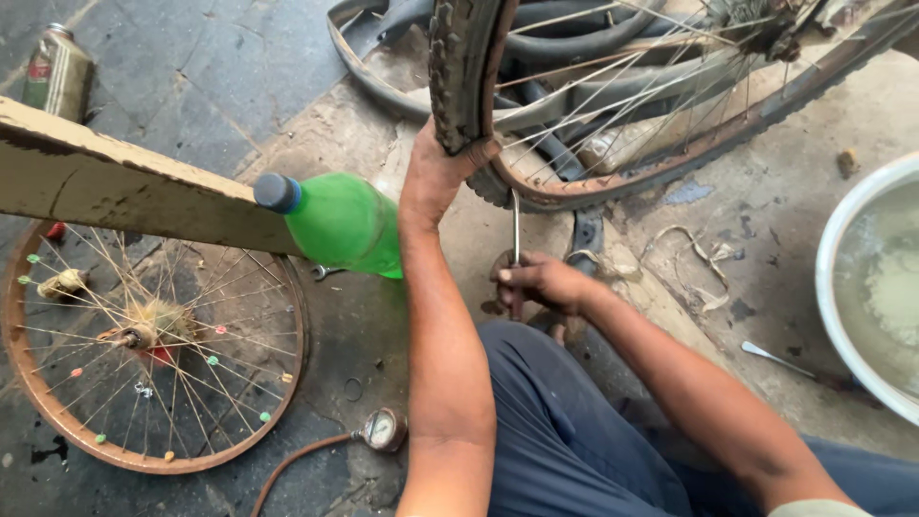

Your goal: The person removes the tire from the rim using a tire lever, then inserts a new valve stem into the rim and inflates the tire using an air hose.

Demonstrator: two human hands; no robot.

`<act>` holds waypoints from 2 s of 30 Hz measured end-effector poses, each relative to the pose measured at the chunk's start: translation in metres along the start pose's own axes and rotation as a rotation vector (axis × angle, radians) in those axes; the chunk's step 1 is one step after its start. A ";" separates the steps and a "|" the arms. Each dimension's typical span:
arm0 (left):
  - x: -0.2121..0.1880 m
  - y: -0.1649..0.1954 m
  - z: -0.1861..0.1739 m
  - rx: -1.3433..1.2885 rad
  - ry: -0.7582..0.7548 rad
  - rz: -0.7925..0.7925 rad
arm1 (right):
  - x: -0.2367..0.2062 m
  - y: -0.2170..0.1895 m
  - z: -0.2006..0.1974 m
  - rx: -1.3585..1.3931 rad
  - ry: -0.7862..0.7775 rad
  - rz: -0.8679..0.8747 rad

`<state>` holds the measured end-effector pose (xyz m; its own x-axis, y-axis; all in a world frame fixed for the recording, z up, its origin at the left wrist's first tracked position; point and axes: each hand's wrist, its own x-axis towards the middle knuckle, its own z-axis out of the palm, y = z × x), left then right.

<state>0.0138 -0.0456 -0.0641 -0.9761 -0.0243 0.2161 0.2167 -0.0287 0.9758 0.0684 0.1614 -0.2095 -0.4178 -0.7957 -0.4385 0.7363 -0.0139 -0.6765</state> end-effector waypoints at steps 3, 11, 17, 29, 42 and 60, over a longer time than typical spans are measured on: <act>-0.001 0.006 0.004 0.060 0.042 -0.011 | -0.005 -0.009 -0.002 -0.427 0.306 0.035; -0.001 0.007 0.004 0.072 0.050 -0.006 | -0.014 0.017 0.011 -0.890 0.106 -0.143; 0.001 0.000 0.001 0.075 0.045 -0.061 | -0.020 -0.042 -0.048 -1.277 0.738 -0.581; 0.007 -0.006 -0.007 -0.279 -0.071 -0.208 | 0.031 -0.064 -0.047 -1.516 0.904 -0.462; 0.001 0.005 0.003 -0.086 0.037 -0.130 | 0.030 -0.058 -0.048 -1.525 0.878 -0.548; 0.007 -0.002 -0.002 -0.082 0.061 -0.117 | 0.029 -0.047 -0.050 -1.595 0.862 -0.654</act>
<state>0.0065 -0.0473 -0.0647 -0.9924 -0.0767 0.0964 0.1049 -0.1160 0.9877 -0.0053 0.1697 -0.2198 -0.8633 -0.4218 0.2772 -0.5044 0.7390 -0.4465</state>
